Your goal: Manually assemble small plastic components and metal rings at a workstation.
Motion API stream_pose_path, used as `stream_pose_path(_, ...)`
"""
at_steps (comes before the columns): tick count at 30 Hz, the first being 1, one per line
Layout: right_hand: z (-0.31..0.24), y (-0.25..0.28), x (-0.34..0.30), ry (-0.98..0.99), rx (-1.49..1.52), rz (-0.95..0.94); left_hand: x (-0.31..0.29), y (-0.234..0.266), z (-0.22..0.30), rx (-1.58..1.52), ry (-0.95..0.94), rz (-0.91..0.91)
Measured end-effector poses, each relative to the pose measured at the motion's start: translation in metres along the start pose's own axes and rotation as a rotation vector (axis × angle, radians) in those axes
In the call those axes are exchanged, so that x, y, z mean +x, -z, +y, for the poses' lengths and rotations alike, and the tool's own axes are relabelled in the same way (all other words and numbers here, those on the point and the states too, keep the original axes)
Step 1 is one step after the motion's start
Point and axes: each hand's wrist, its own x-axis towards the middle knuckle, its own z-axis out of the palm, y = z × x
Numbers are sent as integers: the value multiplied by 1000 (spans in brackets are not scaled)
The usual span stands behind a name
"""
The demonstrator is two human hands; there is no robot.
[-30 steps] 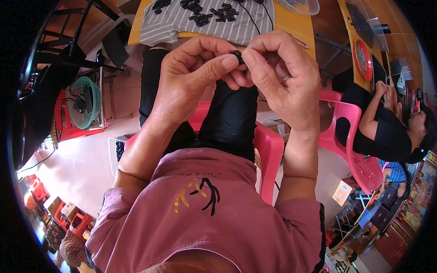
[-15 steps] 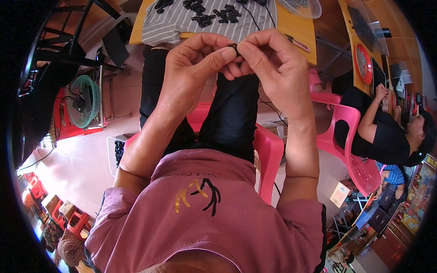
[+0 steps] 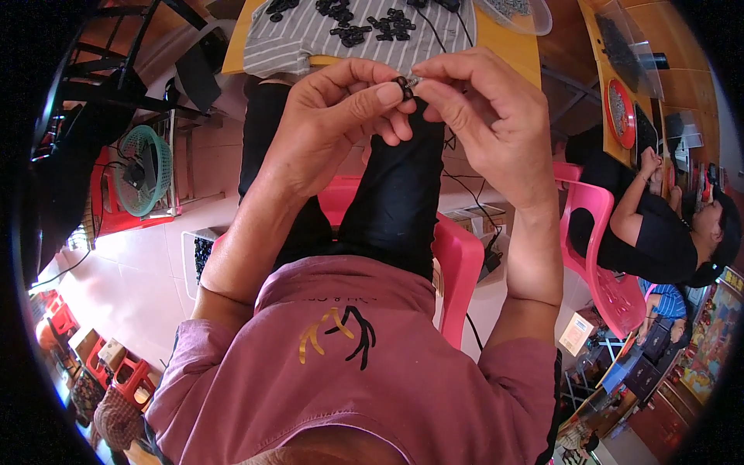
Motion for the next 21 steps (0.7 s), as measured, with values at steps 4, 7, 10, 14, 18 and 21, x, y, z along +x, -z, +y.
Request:
stream_pose_path(4,-4,6,7,131,-239,-66,0,0,2,71,-5,4)
stream_pose_path(7,-7,9,11,190,-324,-110,0,-1,1,141,-21,4)
stream_pose_path(10,-7,10,12,223,-379,-158,0,-3,1,203,-45,11)
stream_pose_path(14,-1,6,7,110,-280,-111,0,-8,2,304,-91,33)
stream_pose_path(18,3,-3,3,41,-181,-57,2,-6,-4,359,-122,66)
stream_pose_path(21,11,-9,2,41,-157,-1,4,-6,-7,370,-149,98)
